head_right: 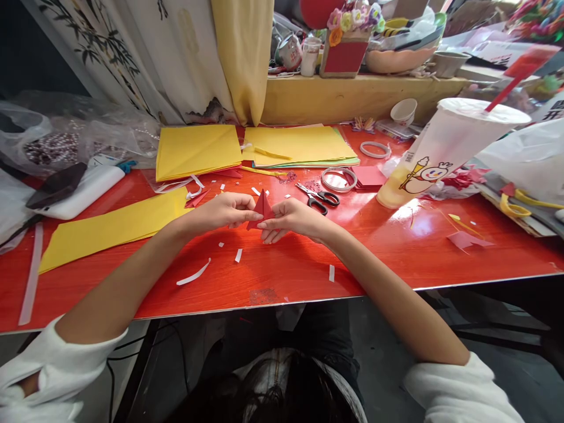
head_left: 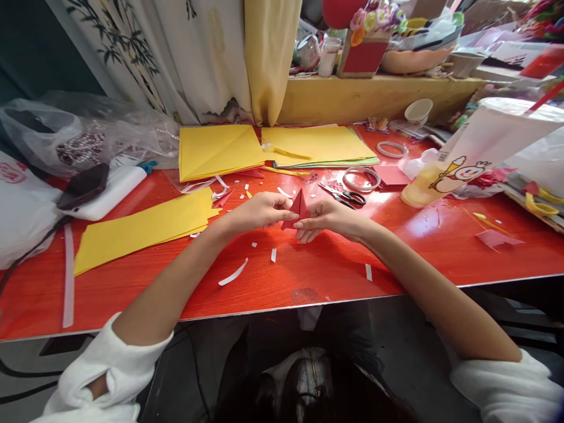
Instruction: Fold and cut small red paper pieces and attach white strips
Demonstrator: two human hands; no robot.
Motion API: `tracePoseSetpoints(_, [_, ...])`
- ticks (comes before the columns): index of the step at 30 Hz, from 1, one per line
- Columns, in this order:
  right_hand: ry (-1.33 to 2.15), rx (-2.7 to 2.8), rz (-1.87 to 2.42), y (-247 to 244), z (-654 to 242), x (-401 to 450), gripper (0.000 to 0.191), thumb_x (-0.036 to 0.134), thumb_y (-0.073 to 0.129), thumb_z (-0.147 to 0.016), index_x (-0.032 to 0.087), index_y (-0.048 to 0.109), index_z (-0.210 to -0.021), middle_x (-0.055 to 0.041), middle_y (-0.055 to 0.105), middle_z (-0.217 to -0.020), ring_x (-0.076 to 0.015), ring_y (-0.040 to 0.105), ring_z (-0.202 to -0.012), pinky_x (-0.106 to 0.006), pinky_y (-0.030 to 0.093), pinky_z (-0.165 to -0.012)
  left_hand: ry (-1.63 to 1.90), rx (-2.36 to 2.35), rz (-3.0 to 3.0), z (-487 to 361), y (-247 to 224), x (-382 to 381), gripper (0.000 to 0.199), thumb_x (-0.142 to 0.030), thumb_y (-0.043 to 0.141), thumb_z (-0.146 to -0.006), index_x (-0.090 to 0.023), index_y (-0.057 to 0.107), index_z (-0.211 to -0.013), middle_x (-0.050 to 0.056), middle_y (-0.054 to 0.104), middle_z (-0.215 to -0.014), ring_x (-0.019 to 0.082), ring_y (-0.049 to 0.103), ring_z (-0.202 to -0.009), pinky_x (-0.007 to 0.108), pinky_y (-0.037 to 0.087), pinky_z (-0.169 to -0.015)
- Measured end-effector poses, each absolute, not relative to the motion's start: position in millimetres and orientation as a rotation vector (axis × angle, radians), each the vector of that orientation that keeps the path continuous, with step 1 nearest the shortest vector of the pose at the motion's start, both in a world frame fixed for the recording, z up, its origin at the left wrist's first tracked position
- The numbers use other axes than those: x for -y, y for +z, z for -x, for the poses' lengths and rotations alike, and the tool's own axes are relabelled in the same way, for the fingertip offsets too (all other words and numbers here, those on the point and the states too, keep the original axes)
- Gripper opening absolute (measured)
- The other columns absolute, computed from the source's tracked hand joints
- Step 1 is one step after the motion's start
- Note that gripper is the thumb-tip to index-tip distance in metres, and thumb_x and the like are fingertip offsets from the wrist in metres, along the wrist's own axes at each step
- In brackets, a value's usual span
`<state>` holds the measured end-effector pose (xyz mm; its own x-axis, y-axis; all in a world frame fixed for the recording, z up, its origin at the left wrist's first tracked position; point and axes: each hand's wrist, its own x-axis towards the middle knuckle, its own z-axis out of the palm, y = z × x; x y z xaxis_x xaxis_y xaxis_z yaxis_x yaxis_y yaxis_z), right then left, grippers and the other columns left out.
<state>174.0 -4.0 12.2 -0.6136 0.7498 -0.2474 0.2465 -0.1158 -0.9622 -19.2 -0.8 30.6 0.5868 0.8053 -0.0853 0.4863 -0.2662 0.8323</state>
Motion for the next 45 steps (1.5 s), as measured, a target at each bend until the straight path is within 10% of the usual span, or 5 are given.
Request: tracePoseSetpoints(45, [1.484,1.965,1.037,15,-174,5,0.030,0.041,0.060,-0.077,0.013,0.059,-0.066,0.0007,0.057,-0.059,-0.0085,0.055,-0.057,-0.024,0.045,-0.057,0.736,-1.069,-1.891,21,27,-5,0.021,-0.033,0.057,-0.077,-0.013,0.064,-0.081,0.000,0.052,-0.064,0.007,0.038,-0.053,0.020,0.032,-0.048])
